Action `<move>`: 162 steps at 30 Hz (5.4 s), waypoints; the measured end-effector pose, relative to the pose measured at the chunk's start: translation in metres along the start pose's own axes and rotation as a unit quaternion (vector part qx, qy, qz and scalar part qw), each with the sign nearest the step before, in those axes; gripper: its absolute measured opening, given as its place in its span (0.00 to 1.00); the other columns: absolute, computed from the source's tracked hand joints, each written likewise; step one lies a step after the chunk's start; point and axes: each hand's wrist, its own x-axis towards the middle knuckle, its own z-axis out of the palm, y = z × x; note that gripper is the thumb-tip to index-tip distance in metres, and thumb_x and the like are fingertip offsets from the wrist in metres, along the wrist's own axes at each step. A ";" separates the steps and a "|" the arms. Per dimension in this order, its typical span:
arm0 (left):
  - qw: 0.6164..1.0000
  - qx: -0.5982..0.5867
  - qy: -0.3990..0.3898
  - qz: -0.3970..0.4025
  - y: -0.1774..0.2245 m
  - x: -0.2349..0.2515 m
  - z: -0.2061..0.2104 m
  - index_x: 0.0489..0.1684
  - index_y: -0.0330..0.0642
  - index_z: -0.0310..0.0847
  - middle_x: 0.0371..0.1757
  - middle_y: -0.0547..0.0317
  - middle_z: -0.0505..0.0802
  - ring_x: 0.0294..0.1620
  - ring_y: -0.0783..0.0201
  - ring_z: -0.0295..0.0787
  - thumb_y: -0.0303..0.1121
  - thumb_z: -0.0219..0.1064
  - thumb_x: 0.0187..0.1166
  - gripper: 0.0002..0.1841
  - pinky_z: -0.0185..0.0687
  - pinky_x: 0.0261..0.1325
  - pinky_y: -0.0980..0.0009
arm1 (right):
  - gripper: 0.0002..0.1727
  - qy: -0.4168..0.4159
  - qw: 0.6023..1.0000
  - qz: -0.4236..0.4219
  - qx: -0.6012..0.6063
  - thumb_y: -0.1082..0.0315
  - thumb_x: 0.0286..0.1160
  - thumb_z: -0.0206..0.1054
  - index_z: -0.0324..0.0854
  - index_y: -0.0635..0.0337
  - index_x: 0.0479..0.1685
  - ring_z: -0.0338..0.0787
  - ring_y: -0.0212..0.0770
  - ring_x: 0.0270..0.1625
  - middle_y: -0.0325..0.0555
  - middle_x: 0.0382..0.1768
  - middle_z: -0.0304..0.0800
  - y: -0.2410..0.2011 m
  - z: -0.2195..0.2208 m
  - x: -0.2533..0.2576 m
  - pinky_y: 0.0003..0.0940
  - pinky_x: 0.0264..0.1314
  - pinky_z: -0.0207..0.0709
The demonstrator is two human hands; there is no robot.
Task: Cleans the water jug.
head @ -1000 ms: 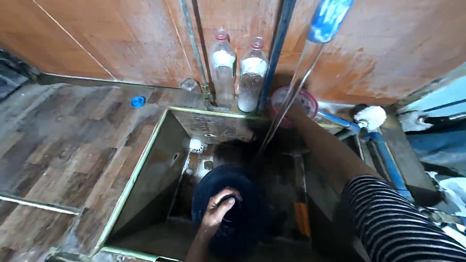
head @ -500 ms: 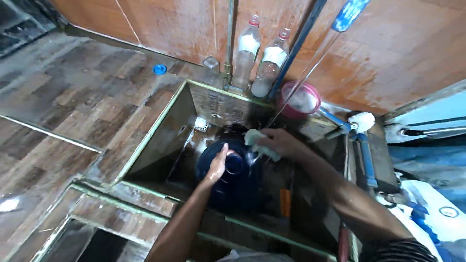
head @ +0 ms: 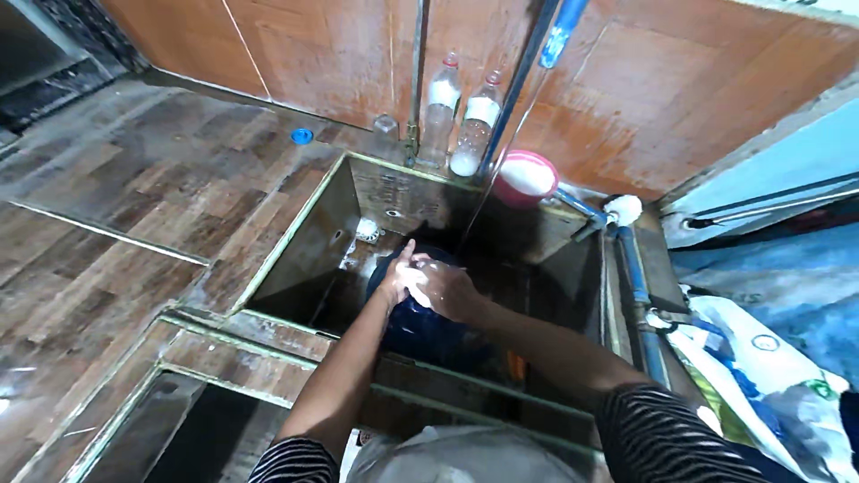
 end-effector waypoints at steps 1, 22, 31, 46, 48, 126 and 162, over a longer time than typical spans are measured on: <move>1.000 -0.023 0.012 0.008 0.000 -0.006 0.001 0.54 0.42 0.78 0.35 0.60 0.85 0.34 0.69 0.82 0.52 0.34 0.96 0.28 0.82 0.41 0.70 | 0.08 -0.004 1.000 -0.002 0.019 0.74 0.70 0.69 0.92 0.68 0.41 0.95 0.62 0.50 0.61 0.43 0.95 0.002 -0.001 0.004 0.56 0.48 0.89; 0.760 0.486 0.014 0.432 0.004 0.030 -0.020 0.45 0.35 0.92 0.55 0.41 0.93 0.60 0.42 0.89 0.34 0.73 0.72 0.12 0.82 0.66 0.45 | 0.22 0.054 0.963 0.242 0.109 0.76 0.77 0.61 0.80 0.77 0.70 0.81 0.63 0.78 0.69 0.73 0.82 0.050 0.078 -0.031 0.53 0.83 0.72; 0.714 0.459 -0.028 0.528 -0.032 0.002 0.017 0.35 0.36 0.92 0.40 0.46 0.95 0.45 0.44 0.94 0.28 0.69 0.68 0.07 0.89 0.48 0.49 | 0.22 -0.042 0.918 0.339 0.203 0.76 0.87 0.54 0.77 0.67 0.77 0.80 0.57 0.80 0.60 0.80 0.78 0.081 0.063 0.048 0.54 0.84 0.69; 0.725 0.497 -0.090 0.467 0.009 0.039 -0.039 0.35 0.36 0.91 0.45 0.46 0.94 0.53 0.45 0.91 0.31 0.69 0.69 0.08 0.86 0.54 0.47 | 0.19 0.045 0.948 0.251 0.191 0.80 0.80 0.57 0.86 0.69 0.64 0.84 0.59 0.75 0.62 0.70 0.87 0.080 0.080 0.024 0.55 0.81 0.74; 0.753 0.453 0.005 0.477 -0.001 0.037 -0.057 0.40 0.32 0.91 0.47 0.41 0.94 0.54 0.44 0.92 0.36 0.72 0.68 0.14 0.87 0.57 0.49 | 0.17 0.126 0.958 0.196 0.165 0.80 0.74 0.57 0.90 0.70 0.52 0.86 0.63 0.73 0.62 0.64 0.91 0.049 0.094 -0.023 0.56 0.80 0.75; 0.936 0.276 0.058 0.208 -0.021 -0.005 -0.042 0.76 0.26 0.70 0.72 0.37 0.84 0.75 0.56 0.80 0.34 0.84 0.62 0.41 0.71 0.82 0.63 | 0.15 0.118 0.854 0.408 0.299 0.66 0.85 0.62 0.83 0.75 0.52 0.87 0.42 0.54 0.57 0.50 0.89 0.024 0.011 0.022 0.39 0.62 0.80; 0.961 -0.064 0.267 0.022 -0.073 0.219 -0.152 0.65 0.36 0.74 0.43 0.59 0.84 0.37 0.72 0.79 0.37 0.59 0.88 0.16 0.81 0.45 0.71 | 0.22 -0.158 0.874 0.452 0.084 0.68 0.75 0.67 0.84 0.77 0.63 0.87 0.69 0.66 0.76 0.65 0.83 0.062 0.107 -0.065 0.59 0.67 0.81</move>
